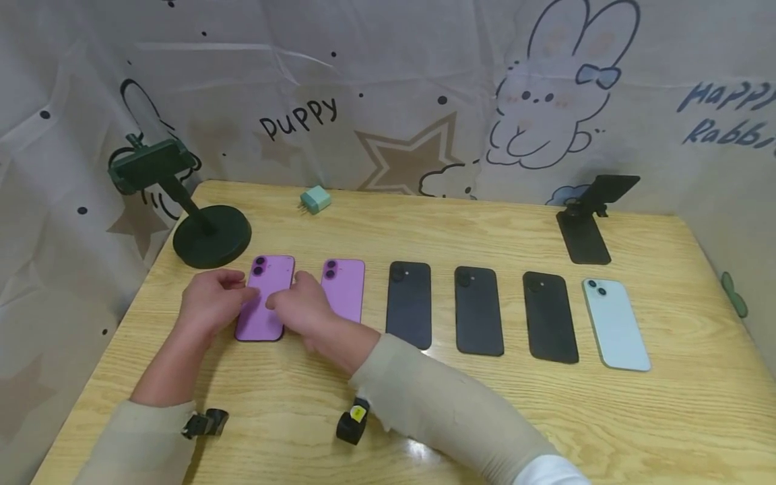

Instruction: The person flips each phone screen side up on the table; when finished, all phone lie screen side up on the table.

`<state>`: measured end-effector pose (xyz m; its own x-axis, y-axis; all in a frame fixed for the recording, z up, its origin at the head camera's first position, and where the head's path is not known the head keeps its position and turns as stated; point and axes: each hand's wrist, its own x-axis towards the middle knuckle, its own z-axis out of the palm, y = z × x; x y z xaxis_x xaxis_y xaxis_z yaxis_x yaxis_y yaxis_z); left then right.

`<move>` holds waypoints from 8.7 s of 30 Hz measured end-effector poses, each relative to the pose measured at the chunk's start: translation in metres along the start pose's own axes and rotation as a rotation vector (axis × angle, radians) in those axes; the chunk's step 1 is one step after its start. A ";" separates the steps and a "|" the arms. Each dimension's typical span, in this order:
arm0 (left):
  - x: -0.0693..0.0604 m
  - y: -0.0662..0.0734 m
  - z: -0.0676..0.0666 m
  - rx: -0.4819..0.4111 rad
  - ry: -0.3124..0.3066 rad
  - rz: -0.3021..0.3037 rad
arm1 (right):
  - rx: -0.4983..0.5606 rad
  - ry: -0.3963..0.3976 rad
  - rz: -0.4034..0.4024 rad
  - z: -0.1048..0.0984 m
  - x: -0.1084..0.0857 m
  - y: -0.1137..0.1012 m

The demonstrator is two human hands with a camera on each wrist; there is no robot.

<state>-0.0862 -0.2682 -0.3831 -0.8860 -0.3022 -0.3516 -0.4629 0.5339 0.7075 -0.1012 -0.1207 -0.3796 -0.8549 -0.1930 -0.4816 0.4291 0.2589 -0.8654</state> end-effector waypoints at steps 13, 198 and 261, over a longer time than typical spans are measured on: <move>0.002 -0.004 -0.002 -0.031 -0.024 -0.030 | 0.033 0.009 0.023 0.001 0.002 -0.002; -0.031 0.025 0.023 -0.006 -0.037 0.225 | 0.040 -0.155 -0.252 -0.083 -0.024 0.037; -0.026 0.051 0.080 -0.437 -0.171 0.093 | 0.192 0.053 -0.214 -0.109 -0.011 0.055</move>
<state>-0.0889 -0.1701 -0.3865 -0.9319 -0.1150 -0.3441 -0.3592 0.1594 0.9196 -0.1006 -0.0011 -0.4068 -0.9438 -0.1728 -0.2817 0.2802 0.0332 -0.9594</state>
